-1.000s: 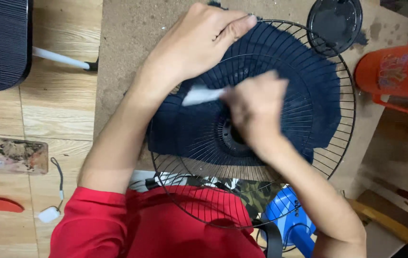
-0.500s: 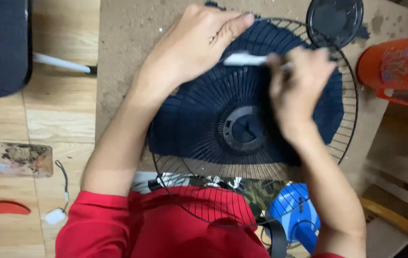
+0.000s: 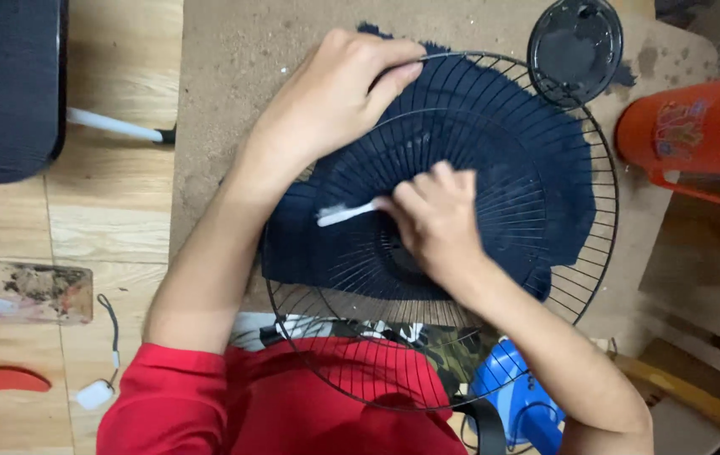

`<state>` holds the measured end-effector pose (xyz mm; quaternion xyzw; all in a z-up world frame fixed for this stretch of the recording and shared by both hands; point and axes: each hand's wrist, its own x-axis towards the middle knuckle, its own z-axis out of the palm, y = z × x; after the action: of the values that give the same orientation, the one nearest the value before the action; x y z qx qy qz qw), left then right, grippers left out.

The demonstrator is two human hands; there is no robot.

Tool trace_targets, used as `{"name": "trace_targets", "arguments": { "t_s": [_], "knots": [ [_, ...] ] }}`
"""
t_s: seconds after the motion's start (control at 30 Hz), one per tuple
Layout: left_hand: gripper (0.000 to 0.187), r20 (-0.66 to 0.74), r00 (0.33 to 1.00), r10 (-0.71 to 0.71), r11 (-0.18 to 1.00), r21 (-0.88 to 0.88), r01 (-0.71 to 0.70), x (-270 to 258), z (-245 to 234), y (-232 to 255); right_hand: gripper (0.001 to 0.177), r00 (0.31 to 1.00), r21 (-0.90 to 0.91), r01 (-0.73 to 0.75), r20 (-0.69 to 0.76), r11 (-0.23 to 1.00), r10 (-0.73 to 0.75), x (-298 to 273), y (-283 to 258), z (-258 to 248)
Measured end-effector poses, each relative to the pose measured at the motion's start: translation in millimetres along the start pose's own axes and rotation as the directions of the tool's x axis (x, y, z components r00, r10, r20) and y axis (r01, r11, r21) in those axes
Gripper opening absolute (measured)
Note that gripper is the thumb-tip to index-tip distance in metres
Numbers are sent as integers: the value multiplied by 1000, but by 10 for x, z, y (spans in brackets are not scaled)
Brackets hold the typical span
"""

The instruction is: Cleaning a fan guard using a toothbrush to remove dust and debris

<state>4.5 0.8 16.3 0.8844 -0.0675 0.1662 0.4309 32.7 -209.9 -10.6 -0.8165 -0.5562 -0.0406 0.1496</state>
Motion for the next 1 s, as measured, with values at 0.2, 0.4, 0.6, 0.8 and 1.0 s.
{"name": "trace_targets", "arguments": {
  "t_s": [0.2,0.4,0.6,0.8,1.0],
  "knots": [
    [20,-22,997,79,997,23,-78,-22,36,-49,34,954,-91,-280,-140,956,266,-15,270,-111],
    [23,-14,999,48,999,13,-48,-19,41,-42,37,996,-328,-61,45,943,80,-92,371,-14],
    [24,13,1000,5,1000,-8,-5,6,2,-11,39,997,72,-51,58,996,46,-171,160,-64],
    [17,-8,998,63,998,11,-62,-16,10,-3,39,955,-175,-295,-63,939,289,-194,348,-187],
    [20,-4,997,71,997,-5,-71,-14,1,3,34,998,-178,-57,5,982,59,-204,481,-193]
  ]
}}
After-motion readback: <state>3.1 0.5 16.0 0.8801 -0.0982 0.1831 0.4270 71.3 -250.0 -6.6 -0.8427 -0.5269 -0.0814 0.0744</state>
